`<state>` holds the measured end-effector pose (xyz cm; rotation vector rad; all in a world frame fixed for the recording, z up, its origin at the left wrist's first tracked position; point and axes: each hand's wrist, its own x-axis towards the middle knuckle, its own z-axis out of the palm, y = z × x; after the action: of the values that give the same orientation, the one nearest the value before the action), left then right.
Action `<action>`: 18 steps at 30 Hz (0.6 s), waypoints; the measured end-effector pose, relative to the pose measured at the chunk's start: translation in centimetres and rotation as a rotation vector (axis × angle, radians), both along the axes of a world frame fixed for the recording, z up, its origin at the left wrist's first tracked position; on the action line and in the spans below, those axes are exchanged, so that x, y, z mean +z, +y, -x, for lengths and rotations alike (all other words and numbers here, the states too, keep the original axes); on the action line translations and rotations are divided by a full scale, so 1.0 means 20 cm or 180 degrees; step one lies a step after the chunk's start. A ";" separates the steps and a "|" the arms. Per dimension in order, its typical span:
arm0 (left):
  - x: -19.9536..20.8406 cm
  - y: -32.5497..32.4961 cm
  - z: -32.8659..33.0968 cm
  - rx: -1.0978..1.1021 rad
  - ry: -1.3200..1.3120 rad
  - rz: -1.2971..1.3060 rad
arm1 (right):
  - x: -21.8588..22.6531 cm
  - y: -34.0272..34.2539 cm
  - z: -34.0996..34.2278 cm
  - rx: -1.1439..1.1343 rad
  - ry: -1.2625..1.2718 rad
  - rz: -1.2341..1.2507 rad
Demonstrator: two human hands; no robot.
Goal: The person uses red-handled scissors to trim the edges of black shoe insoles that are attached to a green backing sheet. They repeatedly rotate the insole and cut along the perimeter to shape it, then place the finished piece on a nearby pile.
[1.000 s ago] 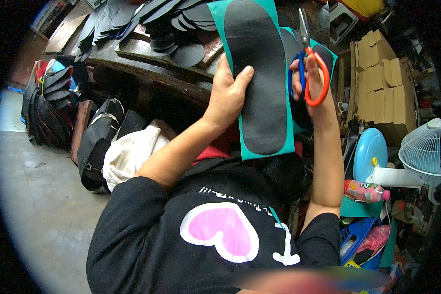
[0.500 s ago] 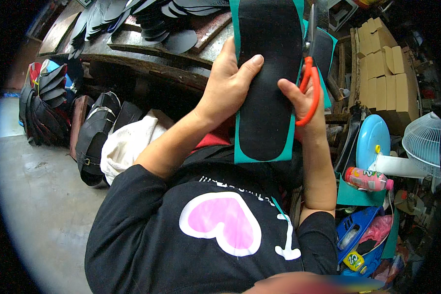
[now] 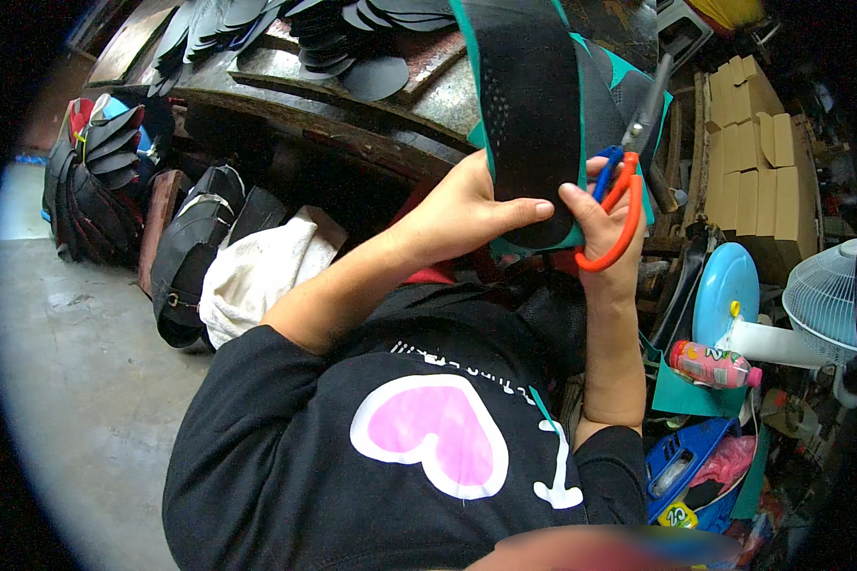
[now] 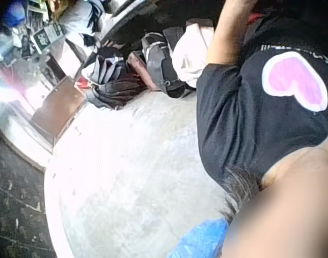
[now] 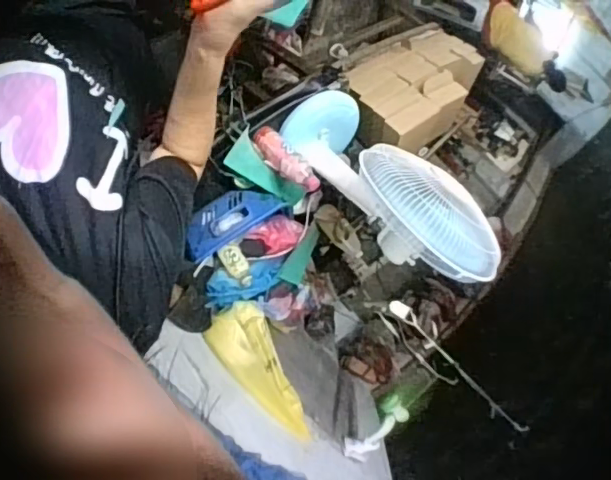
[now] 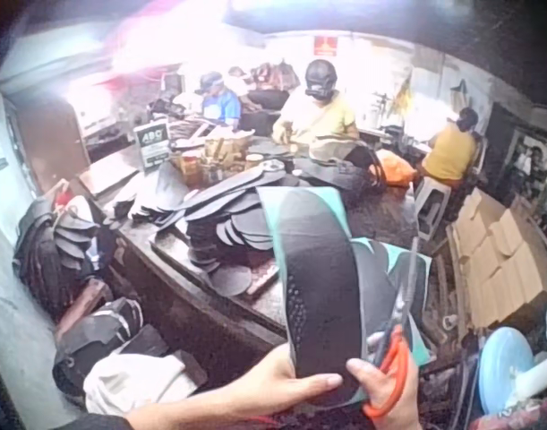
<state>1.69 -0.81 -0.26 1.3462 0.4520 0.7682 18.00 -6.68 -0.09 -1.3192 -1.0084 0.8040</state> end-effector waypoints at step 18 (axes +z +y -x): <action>0.01 0.15 -0.02 0.1676 -0.0826 -0.0173 | -0.02 -0.23 -0.02 0.2102 -0.0180 0.1043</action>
<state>2.15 2.09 0.00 1.1642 0.5889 1.3797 18.40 -11.26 -0.47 -1.2892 -1.4296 1.4853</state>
